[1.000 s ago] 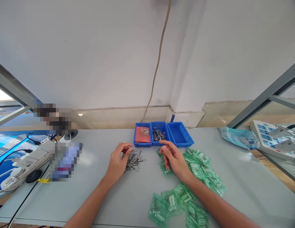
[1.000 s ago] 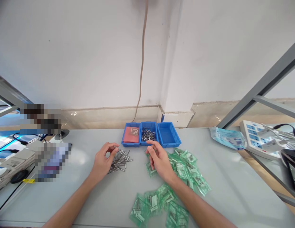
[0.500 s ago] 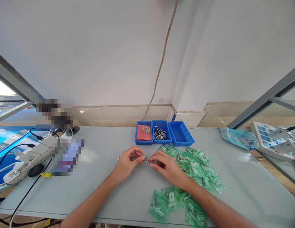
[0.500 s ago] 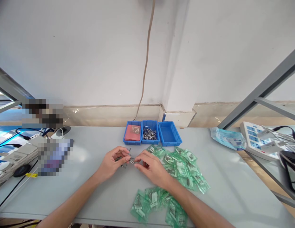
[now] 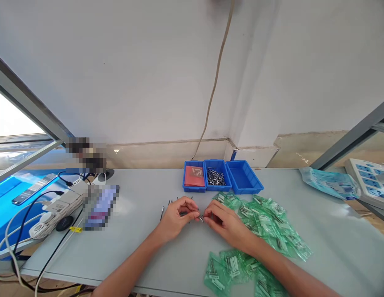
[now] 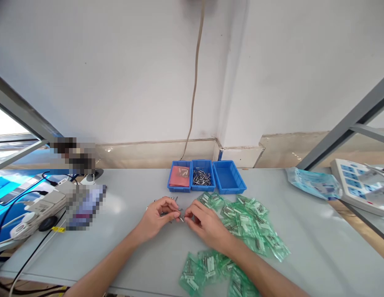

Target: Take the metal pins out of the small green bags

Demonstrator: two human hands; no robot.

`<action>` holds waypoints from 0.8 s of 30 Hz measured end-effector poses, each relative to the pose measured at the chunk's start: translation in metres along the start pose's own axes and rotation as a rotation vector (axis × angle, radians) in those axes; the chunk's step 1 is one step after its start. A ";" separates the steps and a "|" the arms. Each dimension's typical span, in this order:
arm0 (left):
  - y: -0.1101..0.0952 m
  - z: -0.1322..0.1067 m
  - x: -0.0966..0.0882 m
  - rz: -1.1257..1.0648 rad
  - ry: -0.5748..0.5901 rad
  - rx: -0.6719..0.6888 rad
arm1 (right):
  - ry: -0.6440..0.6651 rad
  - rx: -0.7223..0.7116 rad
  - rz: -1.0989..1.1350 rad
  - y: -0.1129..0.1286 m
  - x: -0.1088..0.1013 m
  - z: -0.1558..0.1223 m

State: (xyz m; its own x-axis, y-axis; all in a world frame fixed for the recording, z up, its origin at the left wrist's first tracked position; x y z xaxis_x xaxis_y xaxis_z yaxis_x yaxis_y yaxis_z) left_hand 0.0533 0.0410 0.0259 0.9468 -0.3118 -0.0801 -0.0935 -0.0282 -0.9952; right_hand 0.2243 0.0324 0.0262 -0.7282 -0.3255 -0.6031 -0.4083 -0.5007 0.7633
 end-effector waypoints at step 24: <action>-0.003 -0.001 -0.032 0.340 -0.307 0.153 | -0.234 0.284 0.666 -0.042 -0.014 0.004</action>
State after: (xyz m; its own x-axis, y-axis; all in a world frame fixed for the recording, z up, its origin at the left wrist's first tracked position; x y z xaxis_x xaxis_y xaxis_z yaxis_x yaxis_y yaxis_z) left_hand 0.0229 0.0497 0.0318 0.9198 0.0161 -0.3920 -0.3886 0.1745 -0.9047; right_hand 0.2492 0.0609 0.0036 -0.9554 -0.2917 0.0462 0.0550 -0.0220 0.9982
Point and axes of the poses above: each hand's wrist, its own z-axis towards the middle knuckle, its own x-axis out of the palm, y = z × x, the point moved 7 cm from there along z, towards the middle knuckle, and after that the axes turned 2 degrees about -x, right-handed, at the moved point
